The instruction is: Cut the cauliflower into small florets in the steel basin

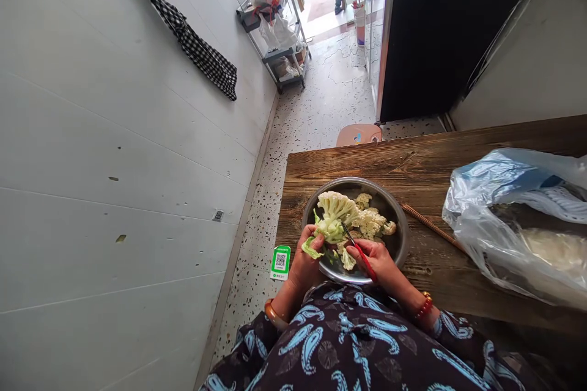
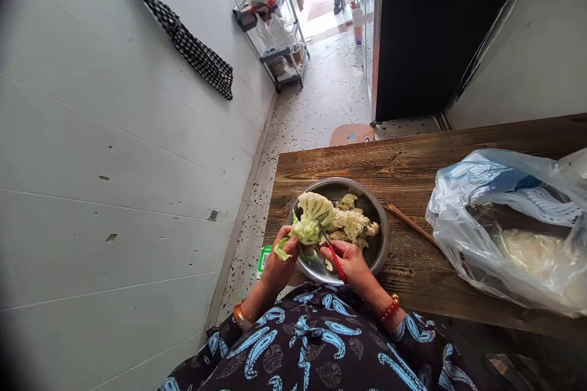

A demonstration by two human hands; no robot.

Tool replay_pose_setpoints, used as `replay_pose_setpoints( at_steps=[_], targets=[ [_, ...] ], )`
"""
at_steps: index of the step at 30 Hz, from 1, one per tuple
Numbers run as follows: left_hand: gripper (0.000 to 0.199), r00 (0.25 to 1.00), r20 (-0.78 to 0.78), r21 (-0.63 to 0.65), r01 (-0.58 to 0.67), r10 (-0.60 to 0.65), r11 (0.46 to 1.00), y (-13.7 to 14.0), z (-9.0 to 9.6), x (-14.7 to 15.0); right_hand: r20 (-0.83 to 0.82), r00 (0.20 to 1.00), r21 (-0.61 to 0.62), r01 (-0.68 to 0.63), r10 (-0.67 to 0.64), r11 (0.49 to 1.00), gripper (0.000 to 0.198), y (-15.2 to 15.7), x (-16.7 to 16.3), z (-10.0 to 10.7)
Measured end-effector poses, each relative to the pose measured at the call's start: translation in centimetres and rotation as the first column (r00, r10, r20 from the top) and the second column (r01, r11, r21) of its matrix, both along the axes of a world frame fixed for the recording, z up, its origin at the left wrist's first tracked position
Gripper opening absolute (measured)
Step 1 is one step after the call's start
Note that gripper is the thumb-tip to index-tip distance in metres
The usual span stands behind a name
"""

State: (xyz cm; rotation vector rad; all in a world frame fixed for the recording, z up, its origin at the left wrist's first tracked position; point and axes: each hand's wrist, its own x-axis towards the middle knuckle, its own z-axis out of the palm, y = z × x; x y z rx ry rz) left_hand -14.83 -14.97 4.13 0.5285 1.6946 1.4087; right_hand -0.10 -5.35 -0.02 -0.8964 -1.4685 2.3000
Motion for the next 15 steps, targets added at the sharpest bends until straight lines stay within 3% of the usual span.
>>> replay_pose_setpoints(
  at_steps=[3, 6, 15],
  targets=[
    [0.020, 0.995, -0.100, -0.017, -0.031, 0.029, 0.999, 0.0, -0.7, -0.3, 0.032, 0.999, -0.075, 0.005, -0.002, 0.997, 0.052, -0.3, 0.1, -0.7],
    [0.023, 0.978, -0.202, -0.044, -0.050, 0.040, 0.998, -0.1, -1.1, -0.8, 0.066, 0.997, -0.059, 0.031, -0.027, 0.998, 0.054, -0.2, 0.2, -1.2],
    [0.024, 0.989, -0.143, -0.008, 0.036, -0.036, 0.999, -0.3, 0.3, -0.6, 0.100, 0.995, 0.092, -0.022, 0.012, 0.995, 0.049, 0.2, 0.0, -1.9]
  ],
)
